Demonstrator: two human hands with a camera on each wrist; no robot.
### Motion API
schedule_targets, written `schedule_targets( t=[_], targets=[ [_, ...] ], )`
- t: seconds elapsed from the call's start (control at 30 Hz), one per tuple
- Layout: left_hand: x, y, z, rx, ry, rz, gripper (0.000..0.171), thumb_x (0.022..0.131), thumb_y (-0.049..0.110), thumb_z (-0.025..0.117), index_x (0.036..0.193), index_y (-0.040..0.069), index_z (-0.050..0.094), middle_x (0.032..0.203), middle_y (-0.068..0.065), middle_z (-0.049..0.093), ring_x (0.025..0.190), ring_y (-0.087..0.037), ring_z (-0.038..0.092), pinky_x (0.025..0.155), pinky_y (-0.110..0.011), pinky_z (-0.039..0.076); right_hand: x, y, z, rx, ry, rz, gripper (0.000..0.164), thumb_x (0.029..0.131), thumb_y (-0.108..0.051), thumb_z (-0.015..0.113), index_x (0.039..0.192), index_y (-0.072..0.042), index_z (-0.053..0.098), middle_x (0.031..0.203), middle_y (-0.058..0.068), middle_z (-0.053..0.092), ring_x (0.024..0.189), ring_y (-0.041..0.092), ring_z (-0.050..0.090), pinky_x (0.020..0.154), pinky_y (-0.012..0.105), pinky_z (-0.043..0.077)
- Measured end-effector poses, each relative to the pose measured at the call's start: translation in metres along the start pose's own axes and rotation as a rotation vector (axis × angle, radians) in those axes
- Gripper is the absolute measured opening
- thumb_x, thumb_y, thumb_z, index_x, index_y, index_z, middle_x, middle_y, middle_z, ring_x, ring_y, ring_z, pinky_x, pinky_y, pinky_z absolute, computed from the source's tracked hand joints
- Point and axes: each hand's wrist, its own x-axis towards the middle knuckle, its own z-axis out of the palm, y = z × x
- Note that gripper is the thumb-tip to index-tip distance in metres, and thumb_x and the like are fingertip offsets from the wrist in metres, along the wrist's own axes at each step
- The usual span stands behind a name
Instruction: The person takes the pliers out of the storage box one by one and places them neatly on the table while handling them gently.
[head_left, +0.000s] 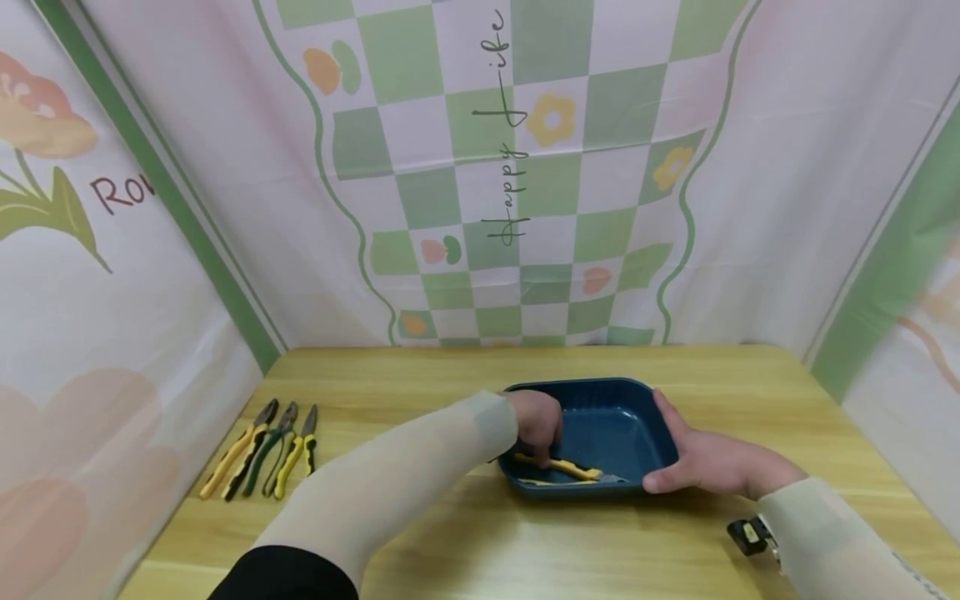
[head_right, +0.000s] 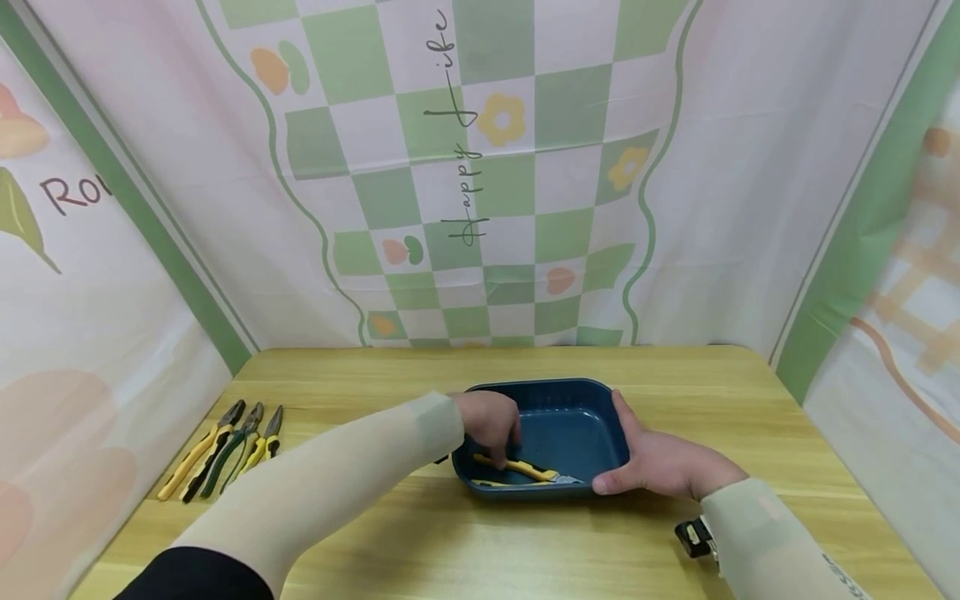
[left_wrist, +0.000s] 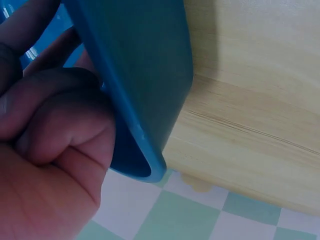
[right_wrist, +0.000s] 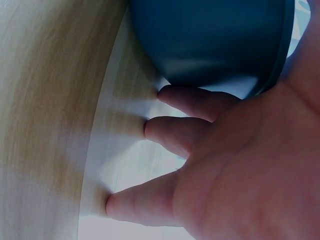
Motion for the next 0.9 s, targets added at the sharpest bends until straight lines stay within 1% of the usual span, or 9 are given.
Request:
schedule_targets(
  t=[0.17,0.2,0.27,0.37,0.47,0.57,0.67,0.77,0.9],
  targets=[
    [-0.005,0.003,0.000,0.117,-0.009,0.023,0.016,0.080,0.027,0.086,0.089,0.023,0.073,0.083,0.009,0.064,0.077,-0.008,0.059,0.076,-0.027,0.049,0.001,0.000,0.000,-0.003,-0.002,0.003,0.129,0.086,-0.042,0.078,0.152,-0.008,-0.028,0.147,0.048,0.016,0.117,0.043,0.053,0.099,0.064,0.035],
    [-0.005,0.003,0.000,0.141,-0.016,0.028,0.015,0.081,0.028,0.085,0.086,0.023,0.072,0.082,0.008,0.064,0.076,-0.009,0.059,0.074,-0.027,0.049,0.001,0.001,0.000,-0.006,-0.003,0.003,0.129,0.086,-0.042,0.077,0.152,-0.008,-0.028,0.147,0.048,0.017,0.117,0.043,0.053,0.099,0.064,0.035],
    [-0.007,0.001,-0.001,0.156,-0.030,0.043,0.015,0.082,0.028,0.084,0.085,0.022,0.071,0.082,0.008,0.064,0.077,-0.009,0.059,0.075,-0.028,0.049,0.002,0.001,0.000,-0.010,-0.002,0.005,0.129,0.086,-0.042,0.077,0.152,-0.008,-0.028,0.146,0.048,0.018,0.115,0.042,0.054,0.098,0.063,0.036],
    [-0.009,-0.003,-0.005,0.144,-0.057,0.078,0.014,0.084,0.029,0.083,0.093,0.023,0.073,0.085,0.011,0.065,0.083,-0.007,0.059,0.081,-0.028,0.048,0.002,0.001,0.000,-0.014,0.000,0.008,0.129,0.086,-0.043,0.078,0.152,-0.008,-0.028,0.146,0.048,0.019,0.113,0.040,0.055,0.097,0.062,0.037],
    [-0.009,-0.008,-0.009,0.129,-0.090,0.108,0.019,0.087,0.031,0.080,0.104,0.025,0.075,0.094,0.013,0.066,0.095,-0.006,0.059,0.089,-0.029,0.046,0.003,0.001,-0.001,-0.018,0.004,0.012,0.130,0.085,-0.044,0.078,0.152,-0.008,-0.028,0.146,0.048,0.020,0.112,0.040,0.054,0.096,0.061,0.038],
    [-0.009,-0.011,-0.011,0.124,-0.109,0.116,0.020,0.088,0.033,0.078,0.107,0.026,0.075,0.100,0.014,0.065,0.102,-0.006,0.057,0.094,-0.030,0.044,0.003,0.001,-0.001,-0.014,0.003,0.014,0.129,0.085,-0.043,0.078,0.152,-0.008,-0.027,0.146,0.048,0.018,0.114,0.041,0.053,0.097,0.061,0.037],
    [-0.008,-0.013,-0.012,0.094,-0.102,0.111,0.018,0.088,0.034,0.079,0.105,0.027,0.076,0.098,0.016,0.065,0.103,-0.005,0.057,0.095,-0.029,0.043,0.003,0.001,-0.001,-0.011,-0.002,0.012,0.129,0.086,-0.043,0.078,0.153,-0.009,-0.027,0.147,0.048,0.017,0.116,0.042,0.053,0.098,0.062,0.036],
    [-0.006,-0.016,-0.012,0.051,-0.086,0.124,0.015,0.087,0.033,0.080,0.101,0.028,0.077,0.094,0.017,0.065,0.099,-0.004,0.058,0.094,-0.026,0.043,0.003,0.001,-0.001,-0.012,-0.005,0.015,0.129,0.086,-0.043,0.078,0.152,-0.009,-0.028,0.147,0.048,0.018,0.115,0.042,0.053,0.098,0.062,0.036],
    [-0.003,-0.022,-0.012,0.038,-0.089,0.191,0.015,0.090,0.031,0.077,0.103,0.025,0.077,0.095,0.015,0.064,0.095,-0.003,0.058,0.090,-0.025,0.045,0.003,0.001,-0.001,-0.002,-0.008,0.018,0.129,0.086,-0.042,0.078,0.152,-0.010,-0.028,0.148,0.048,0.015,0.116,0.043,0.052,0.098,0.063,0.036]
  ],
)
